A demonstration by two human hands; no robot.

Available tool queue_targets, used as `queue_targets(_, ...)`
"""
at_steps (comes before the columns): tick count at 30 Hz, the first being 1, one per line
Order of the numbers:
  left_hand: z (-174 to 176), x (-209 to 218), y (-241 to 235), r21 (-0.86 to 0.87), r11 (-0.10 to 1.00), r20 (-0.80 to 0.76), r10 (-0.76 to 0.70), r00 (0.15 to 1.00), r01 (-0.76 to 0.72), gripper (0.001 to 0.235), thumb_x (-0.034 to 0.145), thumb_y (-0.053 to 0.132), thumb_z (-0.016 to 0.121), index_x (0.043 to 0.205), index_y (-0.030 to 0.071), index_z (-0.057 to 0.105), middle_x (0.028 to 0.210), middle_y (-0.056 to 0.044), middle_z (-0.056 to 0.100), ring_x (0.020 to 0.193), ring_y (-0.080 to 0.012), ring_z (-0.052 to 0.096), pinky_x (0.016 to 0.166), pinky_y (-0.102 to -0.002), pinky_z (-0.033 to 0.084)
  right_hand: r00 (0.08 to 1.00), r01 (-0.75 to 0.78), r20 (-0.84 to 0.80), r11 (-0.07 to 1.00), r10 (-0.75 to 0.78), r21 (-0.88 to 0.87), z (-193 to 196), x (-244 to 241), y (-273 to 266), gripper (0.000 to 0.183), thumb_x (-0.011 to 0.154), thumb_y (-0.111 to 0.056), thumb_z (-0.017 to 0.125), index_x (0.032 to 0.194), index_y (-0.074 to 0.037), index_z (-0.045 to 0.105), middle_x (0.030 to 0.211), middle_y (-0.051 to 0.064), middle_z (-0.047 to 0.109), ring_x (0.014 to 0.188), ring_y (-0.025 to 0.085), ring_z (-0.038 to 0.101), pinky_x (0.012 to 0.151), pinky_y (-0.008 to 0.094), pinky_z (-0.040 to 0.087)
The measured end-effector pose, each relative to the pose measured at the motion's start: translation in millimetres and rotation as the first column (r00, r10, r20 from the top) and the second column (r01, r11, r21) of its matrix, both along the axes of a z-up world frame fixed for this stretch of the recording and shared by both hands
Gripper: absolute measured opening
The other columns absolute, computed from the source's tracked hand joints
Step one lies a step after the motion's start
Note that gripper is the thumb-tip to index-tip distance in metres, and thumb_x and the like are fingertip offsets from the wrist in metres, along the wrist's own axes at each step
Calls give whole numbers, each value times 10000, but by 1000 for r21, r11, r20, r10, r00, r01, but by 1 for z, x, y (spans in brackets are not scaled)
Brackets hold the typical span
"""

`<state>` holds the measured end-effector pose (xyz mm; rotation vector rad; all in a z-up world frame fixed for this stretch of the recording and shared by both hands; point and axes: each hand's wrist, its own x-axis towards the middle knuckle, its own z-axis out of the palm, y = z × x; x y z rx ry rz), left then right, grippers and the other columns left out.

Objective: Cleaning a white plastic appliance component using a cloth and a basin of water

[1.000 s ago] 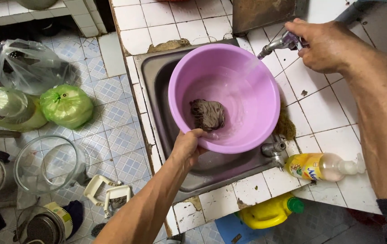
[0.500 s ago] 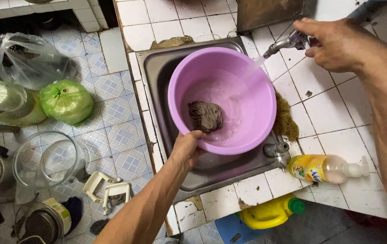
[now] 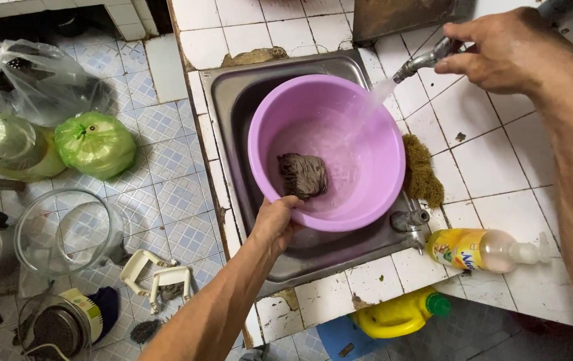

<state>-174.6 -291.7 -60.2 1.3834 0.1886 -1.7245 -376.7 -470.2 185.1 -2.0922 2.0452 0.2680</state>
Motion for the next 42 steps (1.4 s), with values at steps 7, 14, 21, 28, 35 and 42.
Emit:
queue_targets(7,8,6,14,-34,999,35,11,999,-10,550,768,-76,575,1295,42,471,1068,-139,596,861,-237,599,610,-315,559,998,-70,-24,971,66,-230,-52,-23,-41,478,1054,-568,743,1163,-105,790,871,185,714,877,354,624,762,479,503)
queue_targets(14,54,28,39,-31,995,112,-93,989,97,698,775,-64,533,1454,74,447,1257,-182,639,1027,-296,611,841,-409,595,987,-136,14,883,159,-449,-75,-46,-55,551,1011,-675,841,1099,-131,831,788,146,725,772,277,664,751,375,509)
queue_targets(21,76,49,78,-58,994,141,-83,987,91,529,755,-42,519,1281,-16,474,1037,-203,584,716,-355,639,367,-433,543,890,-456,-318,648,327,-610,-69,14,55,686,993,-485,812,1413,-5,560,1261,272,575,1081,427,608,654,546,598)
queue_targets(28,119,61,121,-52,995,138,-73,988,81,493,687,-33,504,1159,-89,634,992,-242,700,847,-355,660,698,-478,605,712,-689,316,709,626,149,-161,115,193,870,848,-399,803,1562,-259,326,1665,194,111,1478,340,233,1164,546,277)
queue_targets(35,125,91,170,34,999,145,-18,989,13,499,669,-19,563,1168,-32,550,1015,-203,625,830,-329,596,505,-415,509,883,-41,458,955,-103,294,-110,146,192,420,836,-161,646,1255,-157,619,1105,67,752,906,227,710,814,362,599)
queue_targets(42,123,140,217,62,998,182,-8,983,-3,562,643,24,583,1204,24,596,1058,-178,673,895,-319,632,577,-435,548,910,-371,-7,823,414,429,-140,161,233,752,787,-735,665,1397,-317,523,1279,78,626,1166,275,599,929,470,520)
